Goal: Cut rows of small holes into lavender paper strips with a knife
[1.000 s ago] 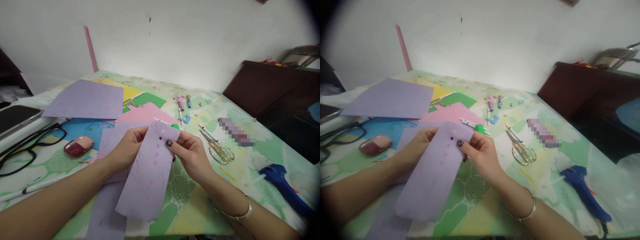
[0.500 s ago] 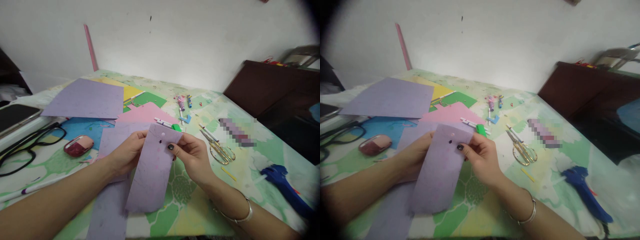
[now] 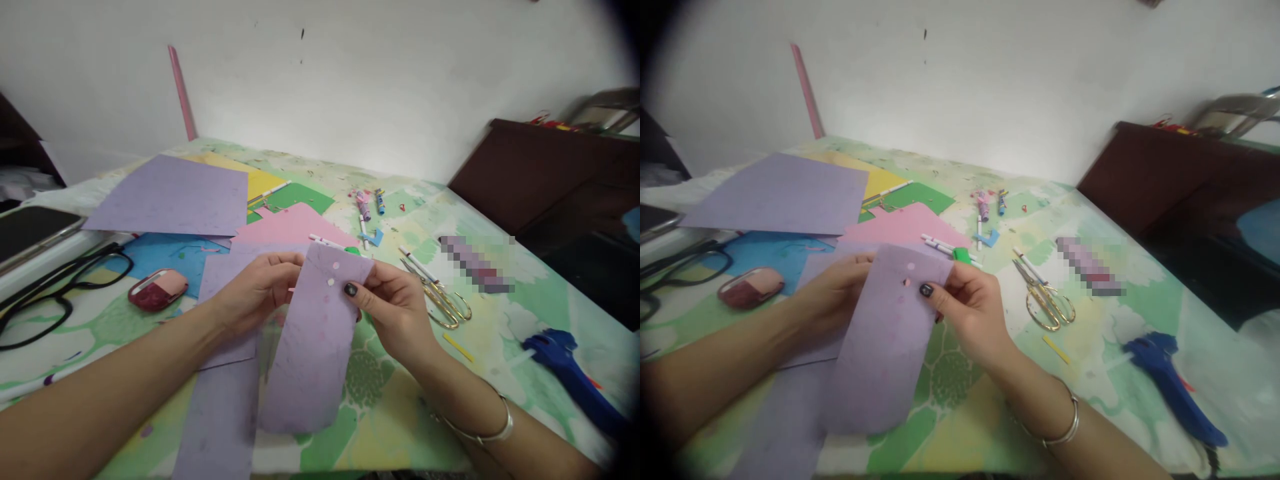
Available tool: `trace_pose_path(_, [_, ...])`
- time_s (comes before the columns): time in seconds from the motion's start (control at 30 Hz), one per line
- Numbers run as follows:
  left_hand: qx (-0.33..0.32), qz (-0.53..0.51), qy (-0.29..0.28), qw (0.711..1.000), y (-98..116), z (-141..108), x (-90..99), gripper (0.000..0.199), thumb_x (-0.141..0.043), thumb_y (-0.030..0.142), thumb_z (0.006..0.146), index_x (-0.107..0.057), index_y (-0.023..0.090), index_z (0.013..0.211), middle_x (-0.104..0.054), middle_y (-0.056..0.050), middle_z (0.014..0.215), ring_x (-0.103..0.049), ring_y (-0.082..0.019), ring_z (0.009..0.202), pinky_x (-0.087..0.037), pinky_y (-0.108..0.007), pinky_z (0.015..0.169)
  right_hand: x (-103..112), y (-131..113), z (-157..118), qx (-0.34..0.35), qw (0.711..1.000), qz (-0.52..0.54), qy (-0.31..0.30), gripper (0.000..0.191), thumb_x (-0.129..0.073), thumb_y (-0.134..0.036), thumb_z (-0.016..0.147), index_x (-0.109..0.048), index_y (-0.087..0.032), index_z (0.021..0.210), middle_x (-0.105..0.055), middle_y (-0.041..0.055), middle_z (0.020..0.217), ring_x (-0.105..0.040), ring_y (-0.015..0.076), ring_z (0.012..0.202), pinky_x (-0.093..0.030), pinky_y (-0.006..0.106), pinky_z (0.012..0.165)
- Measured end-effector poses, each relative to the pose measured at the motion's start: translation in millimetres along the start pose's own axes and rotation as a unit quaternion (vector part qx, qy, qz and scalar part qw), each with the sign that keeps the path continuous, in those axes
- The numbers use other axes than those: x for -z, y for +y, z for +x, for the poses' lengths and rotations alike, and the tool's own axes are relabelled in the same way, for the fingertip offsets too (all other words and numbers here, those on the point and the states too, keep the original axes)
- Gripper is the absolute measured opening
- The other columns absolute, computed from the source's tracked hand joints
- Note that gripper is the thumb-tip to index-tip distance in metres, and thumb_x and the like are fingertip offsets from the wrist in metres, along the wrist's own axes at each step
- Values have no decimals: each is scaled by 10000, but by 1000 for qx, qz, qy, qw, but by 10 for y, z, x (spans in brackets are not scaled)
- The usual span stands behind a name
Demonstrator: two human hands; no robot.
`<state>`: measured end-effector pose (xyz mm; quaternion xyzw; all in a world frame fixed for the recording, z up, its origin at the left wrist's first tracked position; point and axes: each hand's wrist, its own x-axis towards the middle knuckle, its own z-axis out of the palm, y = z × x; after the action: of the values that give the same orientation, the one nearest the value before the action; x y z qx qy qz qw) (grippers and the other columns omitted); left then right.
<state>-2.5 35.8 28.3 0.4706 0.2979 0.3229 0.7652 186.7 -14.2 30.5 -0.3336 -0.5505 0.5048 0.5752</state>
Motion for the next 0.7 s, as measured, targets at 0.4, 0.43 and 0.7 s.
trace_pose_path(0.4, [-75,123,189,971,14,51,95,276,-888,320,642,-661,164,650,-674,2,613,-580,-101,504,-464,-194,475,-26,-65,-3,-5,999,-42,30,76,-768,-239,795,-789,-202,858,-697,-1,682,-519,75,531,-402,197,443])
trace_pose_path(0.43, [-87,124,193,969,20,54,105,313,-878,362,664,-639,166,615,-655,10,599,-575,-96,509,-478,-198,498,-23,-69,-2,-5,999,-41,31,75,-767,-235,793,-788,-200,857,-696,-1,679,-521,75,530,-402,196,442])
trace_pose_path(0.7, [-148,102,183,967,12,85,112,289,-857,403,716,-679,180,763,-699,-7,767,-641,-129,696,-530,-218,634,-37,-73,28,-7,998,-51,38,63,-778,-234,766,-791,-201,819,-703,2,690,-526,83,539,-393,207,445])
